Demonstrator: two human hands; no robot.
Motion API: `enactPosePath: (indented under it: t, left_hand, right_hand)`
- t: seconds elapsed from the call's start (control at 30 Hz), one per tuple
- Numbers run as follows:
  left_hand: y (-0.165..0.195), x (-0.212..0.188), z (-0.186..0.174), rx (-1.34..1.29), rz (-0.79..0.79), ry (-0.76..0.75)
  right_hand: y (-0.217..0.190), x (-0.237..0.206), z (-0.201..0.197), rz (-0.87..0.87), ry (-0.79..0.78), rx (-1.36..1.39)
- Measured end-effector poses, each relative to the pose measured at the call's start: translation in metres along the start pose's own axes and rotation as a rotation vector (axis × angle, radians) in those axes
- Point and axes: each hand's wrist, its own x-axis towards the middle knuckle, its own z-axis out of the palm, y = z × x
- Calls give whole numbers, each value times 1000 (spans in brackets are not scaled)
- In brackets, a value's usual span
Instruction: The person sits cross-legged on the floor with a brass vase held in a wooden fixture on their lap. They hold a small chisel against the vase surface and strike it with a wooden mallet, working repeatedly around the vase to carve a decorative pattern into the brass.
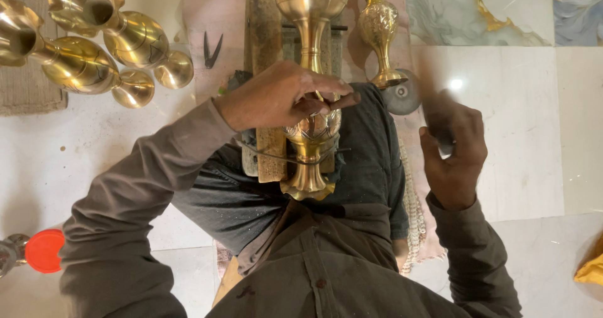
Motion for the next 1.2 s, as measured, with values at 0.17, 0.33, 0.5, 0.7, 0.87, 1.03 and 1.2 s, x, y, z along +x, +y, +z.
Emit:
enactPosePath:
  t: [0.17,0.33,0.5,0.7,0.87,1.03,1.2]
  left_hand:
    - [-5,4,-4,-70,54,-71]
    - [-1,2,-6,12,-24,-65]
    - [7,-5,-2,27,-38,56]
    - [15,-20,1,3,-182,128]
    - [19,-24,6,-93,-144,262]
    - [15,-17,3,-65,-83,157]
    - [6,-4,-6,-51,11,1]
  right_hand:
    - [9,-13,11,-153,24,-75]
    - [16,-10,12,-182,38,-145]
    - [15,9,3,-331,-28,-319]
    - [-6,25,-5,-401,-76,-456]
    - [-16,31,-8,-255,-113,-191]
    - [-15,20,1,-137,-22,36]
    - [-1,5,7,-387,-18,-396]
